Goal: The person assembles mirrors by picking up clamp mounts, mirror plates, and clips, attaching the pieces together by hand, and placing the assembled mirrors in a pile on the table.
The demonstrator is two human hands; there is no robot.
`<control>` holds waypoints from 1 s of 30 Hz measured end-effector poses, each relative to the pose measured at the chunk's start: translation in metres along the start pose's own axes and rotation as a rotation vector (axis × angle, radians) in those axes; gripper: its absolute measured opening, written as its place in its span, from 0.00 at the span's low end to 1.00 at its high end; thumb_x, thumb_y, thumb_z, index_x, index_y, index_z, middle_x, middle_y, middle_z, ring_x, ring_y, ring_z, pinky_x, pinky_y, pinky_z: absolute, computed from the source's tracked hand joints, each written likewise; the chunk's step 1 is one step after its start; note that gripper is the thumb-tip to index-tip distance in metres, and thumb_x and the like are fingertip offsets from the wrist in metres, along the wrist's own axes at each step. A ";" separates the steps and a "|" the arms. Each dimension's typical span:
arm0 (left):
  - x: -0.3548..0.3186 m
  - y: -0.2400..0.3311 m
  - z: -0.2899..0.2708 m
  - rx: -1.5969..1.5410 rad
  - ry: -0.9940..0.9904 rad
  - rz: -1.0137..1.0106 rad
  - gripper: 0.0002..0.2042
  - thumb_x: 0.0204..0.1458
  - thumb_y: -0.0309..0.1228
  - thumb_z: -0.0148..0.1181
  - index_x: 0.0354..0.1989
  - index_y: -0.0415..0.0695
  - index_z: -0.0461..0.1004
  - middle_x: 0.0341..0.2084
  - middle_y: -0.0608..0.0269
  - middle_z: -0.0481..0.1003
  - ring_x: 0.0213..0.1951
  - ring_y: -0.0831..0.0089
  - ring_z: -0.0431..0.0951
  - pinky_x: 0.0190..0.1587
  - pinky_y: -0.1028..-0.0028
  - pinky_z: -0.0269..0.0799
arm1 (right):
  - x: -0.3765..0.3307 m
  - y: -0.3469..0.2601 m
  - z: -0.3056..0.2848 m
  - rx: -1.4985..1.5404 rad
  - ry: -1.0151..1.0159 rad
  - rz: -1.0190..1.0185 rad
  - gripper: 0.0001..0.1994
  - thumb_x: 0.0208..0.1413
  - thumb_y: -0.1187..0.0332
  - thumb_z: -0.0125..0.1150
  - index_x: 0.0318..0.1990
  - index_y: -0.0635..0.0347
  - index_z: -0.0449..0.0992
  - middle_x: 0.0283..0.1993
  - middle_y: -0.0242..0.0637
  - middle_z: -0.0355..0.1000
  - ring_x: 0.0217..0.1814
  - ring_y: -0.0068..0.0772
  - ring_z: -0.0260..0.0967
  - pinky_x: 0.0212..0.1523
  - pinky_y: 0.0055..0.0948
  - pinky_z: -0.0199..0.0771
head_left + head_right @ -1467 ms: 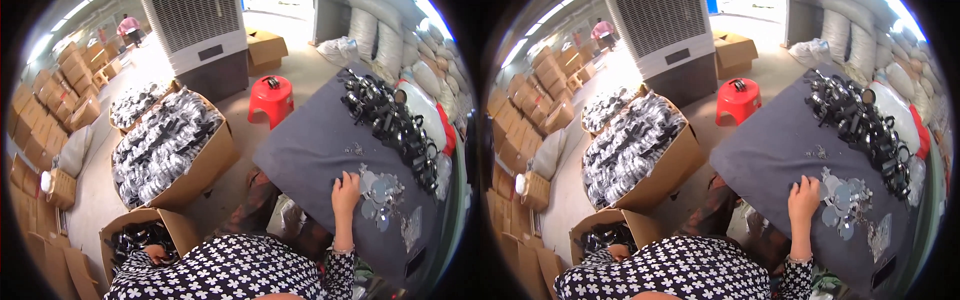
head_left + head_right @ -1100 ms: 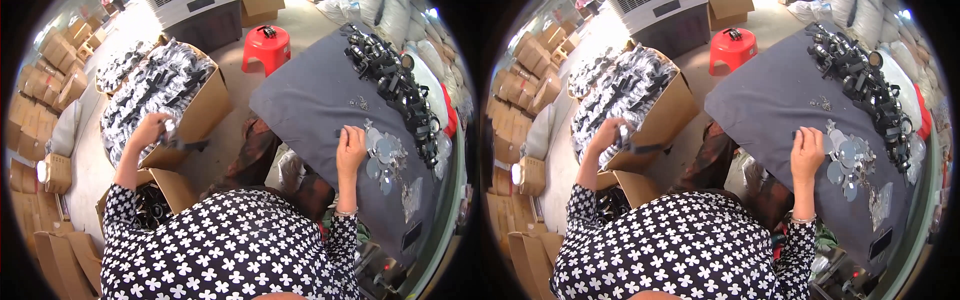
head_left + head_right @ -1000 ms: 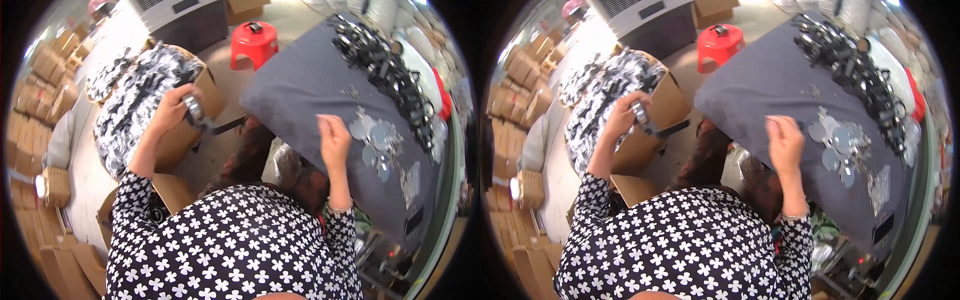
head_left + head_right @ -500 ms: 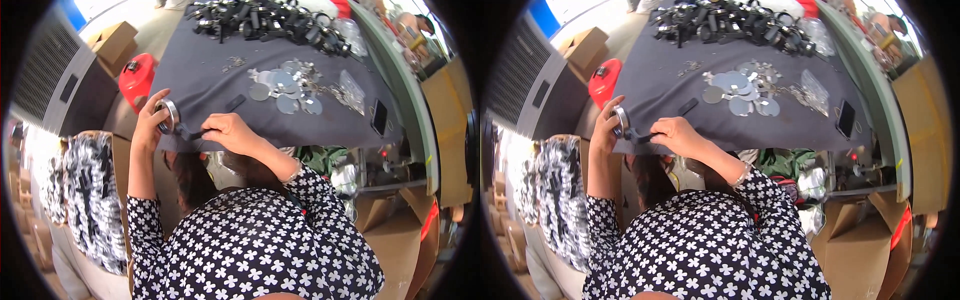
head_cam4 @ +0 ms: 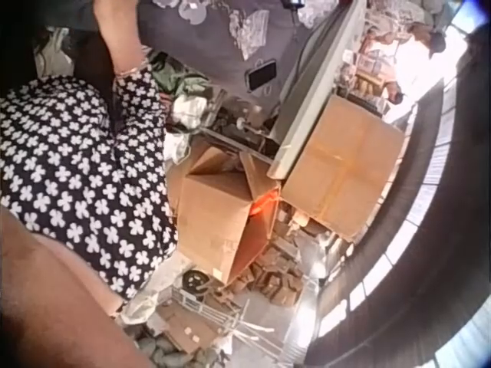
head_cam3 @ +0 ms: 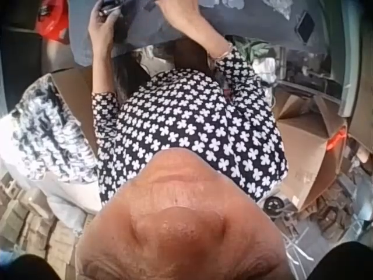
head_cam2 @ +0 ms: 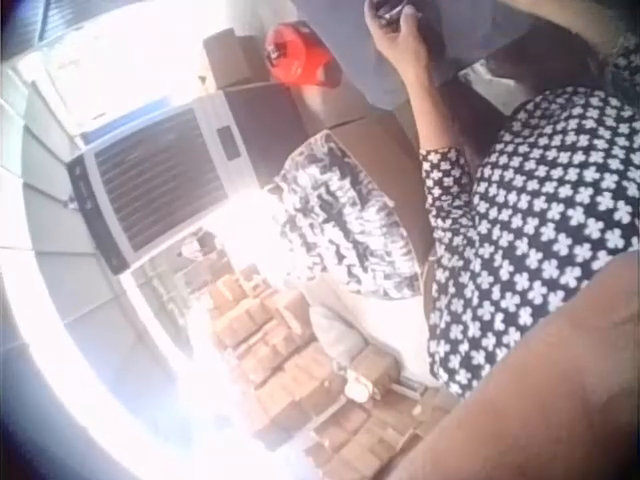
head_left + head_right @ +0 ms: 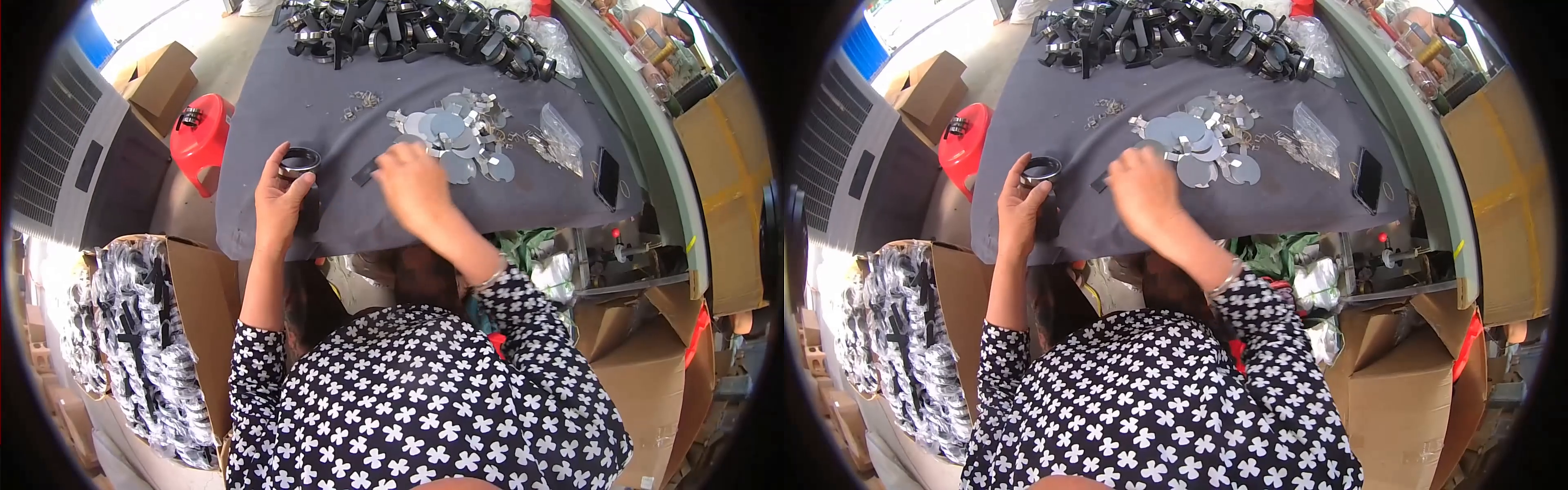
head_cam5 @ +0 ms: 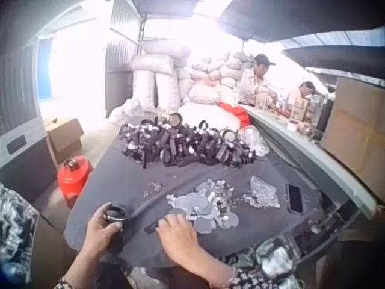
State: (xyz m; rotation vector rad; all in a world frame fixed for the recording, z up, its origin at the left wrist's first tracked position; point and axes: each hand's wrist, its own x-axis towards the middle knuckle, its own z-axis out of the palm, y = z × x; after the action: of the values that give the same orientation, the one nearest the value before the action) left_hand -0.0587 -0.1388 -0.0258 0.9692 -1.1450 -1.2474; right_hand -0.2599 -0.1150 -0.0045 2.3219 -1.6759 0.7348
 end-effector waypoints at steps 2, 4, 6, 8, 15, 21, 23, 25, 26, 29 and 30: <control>-0.004 0.004 0.005 0.042 0.023 0.012 0.28 0.49 0.21 0.57 0.59 0.39 0.57 0.34 0.66 0.71 0.31 0.84 0.68 0.30 0.85 0.62 | 0.002 0.030 -0.007 -0.264 -0.024 -0.013 0.06 0.44 0.71 0.51 0.26 0.59 0.74 0.32 0.37 0.68 0.41 0.38 0.63 0.41 0.37 0.59; -0.004 0.003 0.003 0.084 0.038 0.029 0.27 0.49 0.22 0.57 0.59 0.39 0.57 0.32 0.68 0.70 0.27 0.88 0.65 0.24 0.88 0.58 | 0.000 0.052 -0.008 -0.342 -0.040 -0.050 0.06 0.43 0.71 0.52 0.26 0.60 0.75 0.32 0.36 0.69 0.41 0.37 0.63 0.41 0.36 0.58; -0.001 -0.003 -0.005 0.382 0.068 -0.016 0.28 0.48 0.21 0.58 0.59 0.39 0.57 0.33 0.66 0.70 0.32 0.82 0.70 0.36 0.83 0.67 | 0.000 0.063 -0.003 -0.417 -0.128 -0.104 0.06 0.43 0.71 0.53 0.26 0.60 0.76 0.30 0.36 0.69 0.40 0.36 0.63 0.40 0.35 0.58; -0.005 -0.006 -0.006 0.288 0.036 0.001 0.30 0.46 0.21 0.60 0.59 0.40 0.57 0.33 0.66 0.70 0.31 0.82 0.70 0.36 0.83 0.67 | 0.000 0.067 0.000 -0.440 -0.140 -0.146 0.05 0.42 0.71 0.53 0.26 0.60 0.76 0.30 0.36 0.69 0.40 0.36 0.63 0.41 0.35 0.57; -0.015 0.010 -0.003 0.184 -0.056 0.071 0.34 0.40 0.14 0.60 0.60 0.39 0.58 0.37 0.63 0.67 0.32 0.81 0.70 0.35 0.81 0.69 | 0.003 0.066 -0.006 -0.339 -0.011 -0.223 0.04 0.42 0.72 0.53 0.26 0.59 0.73 0.29 0.38 0.69 0.37 0.36 0.64 0.40 0.36 0.59; 0.002 0.008 -0.002 0.090 -0.113 0.003 0.29 0.46 0.20 0.57 0.60 0.39 0.57 0.31 0.60 0.72 0.28 0.77 0.72 0.33 0.79 0.70 | -0.023 0.026 -0.010 -0.255 -0.220 -0.038 0.10 0.46 0.66 0.60 0.31 0.60 0.70 0.31 0.40 0.72 0.35 0.41 0.69 0.40 0.39 0.63; 0.006 -0.001 -0.007 0.089 -0.104 -0.017 0.28 0.48 0.22 0.56 0.60 0.38 0.57 0.29 0.60 0.73 0.26 0.76 0.72 0.31 0.79 0.70 | -0.022 0.020 -0.019 -0.111 -0.316 0.004 0.14 0.46 0.69 0.61 0.41 0.62 0.69 0.31 0.40 0.71 0.36 0.43 0.70 0.40 0.38 0.66; 0.004 -0.001 -0.010 0.047 -0.086 -0.023 0.28 0.49 0.22 0.55 0.61 0.39 0.56 0.31 0.58 0.74 0.25 0.76 0.73 0.30 0.79 0.70 | -0.028 0.034 -0.022 0.122 -0.291 -0.050 0.14 0.45 0.70 0.61 0.40 0.62 0.68 0.30 0.40 0.70 0.34 0.44 0.69 0.37 0.38 0.67; 0.004 0.000 -0.011 0.047 -0.085 -0.034 0.28 0.49 0.22 0.55 0.61 0.39 0.56 0.31 0.58 0.74 0.25 0.76 0.73 0.30 0.79 0.70 | -0.030 0.041 -0.022 0.352 -0.252 -0.113 0.13 0.44 0.71 0.60 0.39 0.61 0.68 0.30 0.40 0.68 0.32 0.45 0.68 0.35 0.38 0.68; 0.008 0.004 -0.008 0.004 -0.123 -0.082 0.30 0.49 0.23 0.55 0.62 0.41 0.54 0.33 0.56 0.75 0.24 0.75 0.74 0.27 0.82 0.67 | -0.030 0.051 -0.015 0.381 -0.232 -0.179 0.09 0.43 0.74 0.59 0.34 0.61 0.70 0.31 0.39 0.67 0.32 0.45 0.68 0.34 0.37 0.69; 0.008 0.003 -0.009 0.004 -0.114 -0.082 0.30 0.49 0.23 0.55 0.62 0.41 0.54 0.33 0.56 0.75 0.24 0.75 0.74 0.27 0.82 0.67 | -0.029 0.051 -0.012 0.364 -0.192 -0.233 0.07 0.43 0.75 0.59 0.32 0.62 0.71 0.30 0.39 0.67 0.32 0.44 0.68 0.33 0.37 0.69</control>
State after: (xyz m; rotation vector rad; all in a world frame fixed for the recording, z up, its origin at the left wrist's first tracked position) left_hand -0.0495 -0.1465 -0.0236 0.9659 -1.2063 -1.3816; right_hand -0.3179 -0.1035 -0.0156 2.8603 -1.3957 0.8503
